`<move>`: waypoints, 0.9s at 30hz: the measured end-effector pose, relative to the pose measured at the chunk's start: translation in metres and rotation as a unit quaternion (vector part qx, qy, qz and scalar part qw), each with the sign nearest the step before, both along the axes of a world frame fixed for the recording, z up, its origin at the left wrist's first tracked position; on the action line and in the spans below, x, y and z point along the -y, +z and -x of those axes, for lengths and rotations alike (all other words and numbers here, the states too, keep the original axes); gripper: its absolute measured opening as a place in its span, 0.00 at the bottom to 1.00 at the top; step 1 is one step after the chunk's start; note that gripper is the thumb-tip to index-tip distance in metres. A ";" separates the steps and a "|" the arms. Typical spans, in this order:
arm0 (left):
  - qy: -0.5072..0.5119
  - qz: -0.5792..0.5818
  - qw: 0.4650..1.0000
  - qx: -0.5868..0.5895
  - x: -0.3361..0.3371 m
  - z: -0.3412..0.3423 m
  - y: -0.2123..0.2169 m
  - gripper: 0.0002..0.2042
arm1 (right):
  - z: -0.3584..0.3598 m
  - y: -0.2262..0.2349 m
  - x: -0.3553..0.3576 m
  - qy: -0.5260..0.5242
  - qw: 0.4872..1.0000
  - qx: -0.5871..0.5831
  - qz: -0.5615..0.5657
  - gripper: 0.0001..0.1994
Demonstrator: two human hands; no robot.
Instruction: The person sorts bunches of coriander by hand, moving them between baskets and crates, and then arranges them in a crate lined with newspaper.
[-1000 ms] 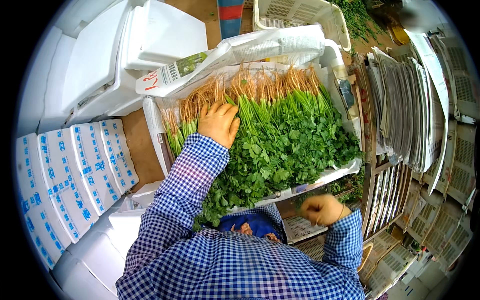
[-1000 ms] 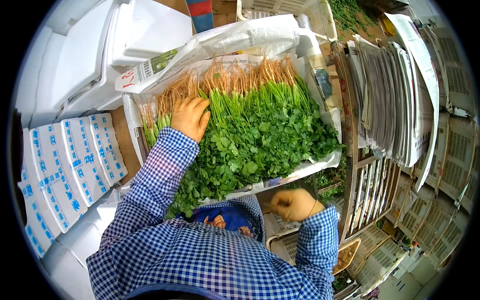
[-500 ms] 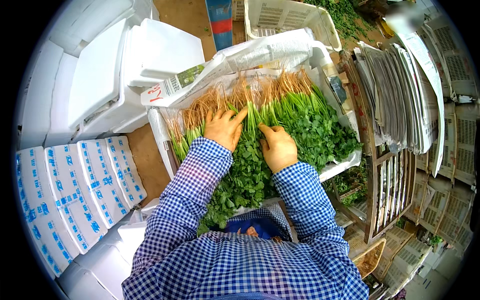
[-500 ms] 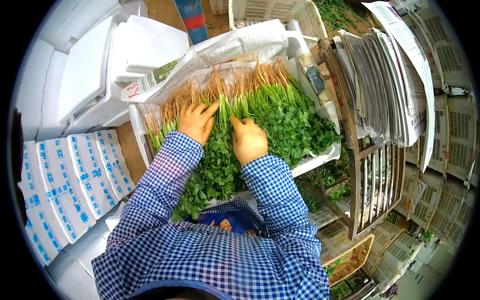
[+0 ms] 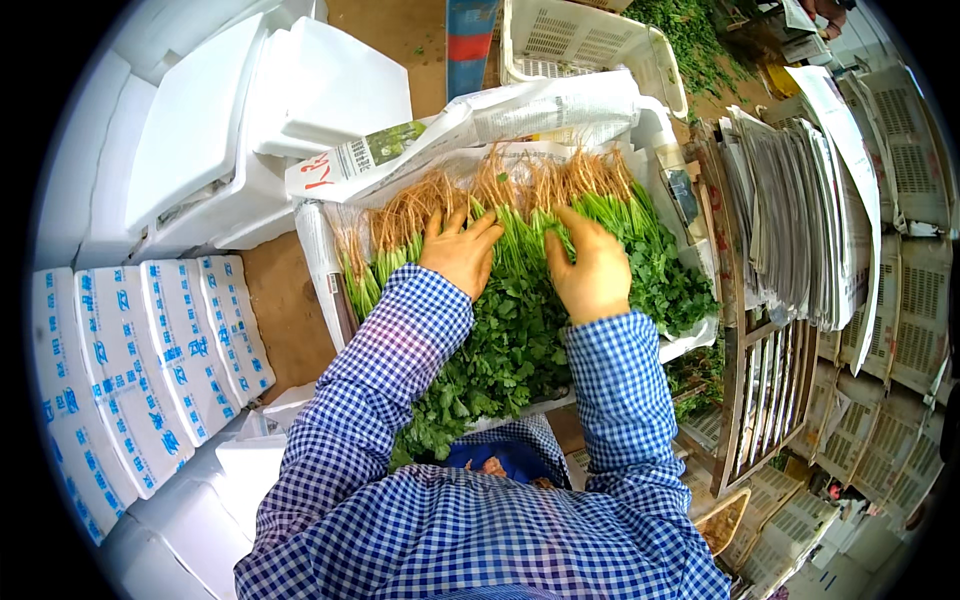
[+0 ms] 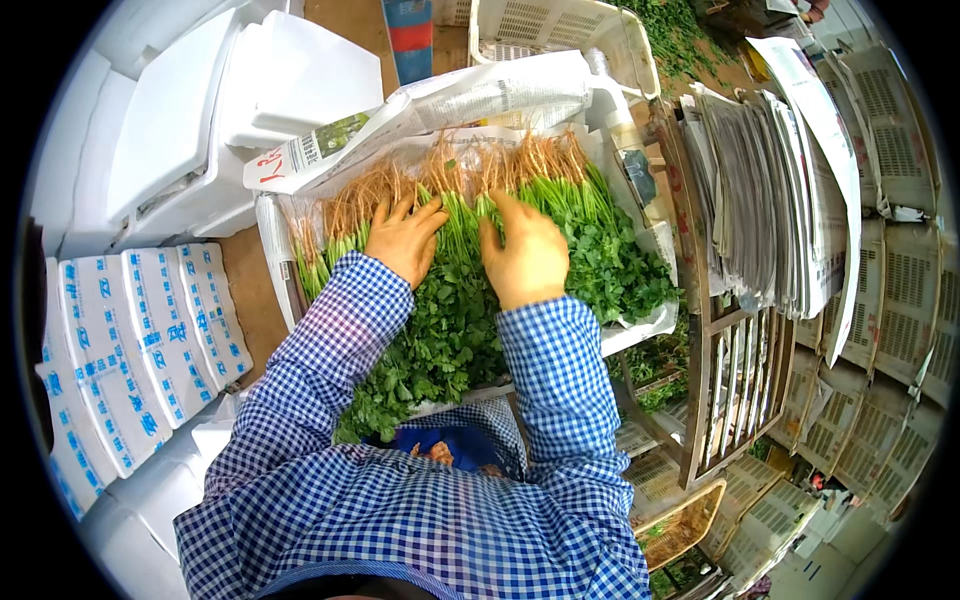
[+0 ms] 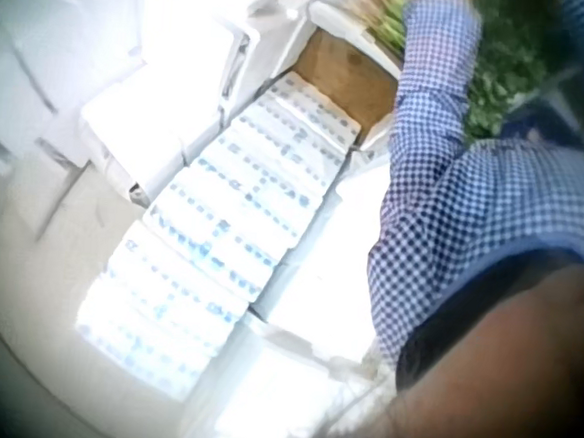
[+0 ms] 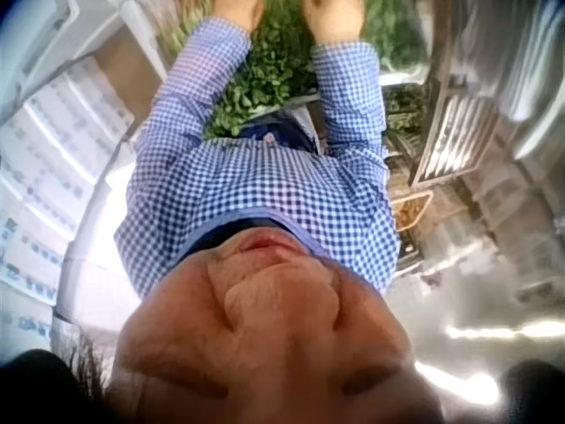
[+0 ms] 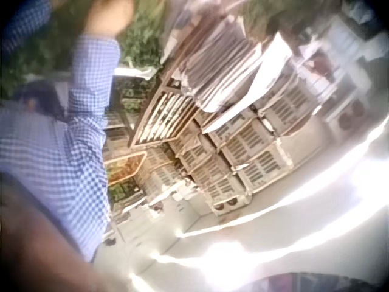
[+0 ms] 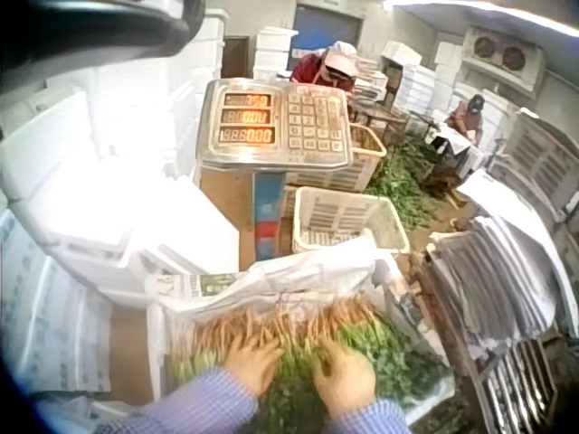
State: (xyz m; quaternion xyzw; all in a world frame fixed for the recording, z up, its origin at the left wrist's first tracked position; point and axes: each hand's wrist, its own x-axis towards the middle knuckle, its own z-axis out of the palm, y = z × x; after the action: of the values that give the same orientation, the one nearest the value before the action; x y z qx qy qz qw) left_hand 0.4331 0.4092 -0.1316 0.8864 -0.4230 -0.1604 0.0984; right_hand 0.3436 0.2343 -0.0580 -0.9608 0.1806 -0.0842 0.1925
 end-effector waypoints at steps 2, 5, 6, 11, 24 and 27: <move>0.012 0.007 1.000 -0.028 0.006 0.000 0.011 0.21 | -0.030 -0.010 0.005 0.041 0.997 0.060 -0.024 0.18; 0.015 0.047 0.999 -0.018 0.005 0.001 0.002 0.19 | -0.067 -0.046 -0.005 0.168 0.977 0.112 0.071 0.17; 0.016 0.058 0.998 -0.009 0.005 0.001 0.000 0.19 | -0.069 -0.062 -0.003 0.193 0.977 0.041 0.085 0.16; 0.064 0.075 0.995 0.017 -0.007 0.006 -0.006 0.16 | -0.051 -0.098 0.015 0.107 0.993 -0.040 0.026 0.11; 0.058 0.010 0.998 -0.034 0.003 0.002 -0.008 0.23 | -0.056 -0.099 0.005 0.144 0.989 -0.044 -0.003 0.14; 0.055 0.006 0.998 0.002 0.007 0.004 -0.002 0.23 | -0.052 -0.101 0.011 0.120 0.992 -0.049 -0.009 0.15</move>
State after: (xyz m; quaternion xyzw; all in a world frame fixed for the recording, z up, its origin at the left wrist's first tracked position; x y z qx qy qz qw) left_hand 0.4295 0.4026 -0.1334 0.9082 -0.3745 -0.1501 0.1116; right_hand 0.3959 0.2232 -0.1595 -0.9767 0.0741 -0.0120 0.2012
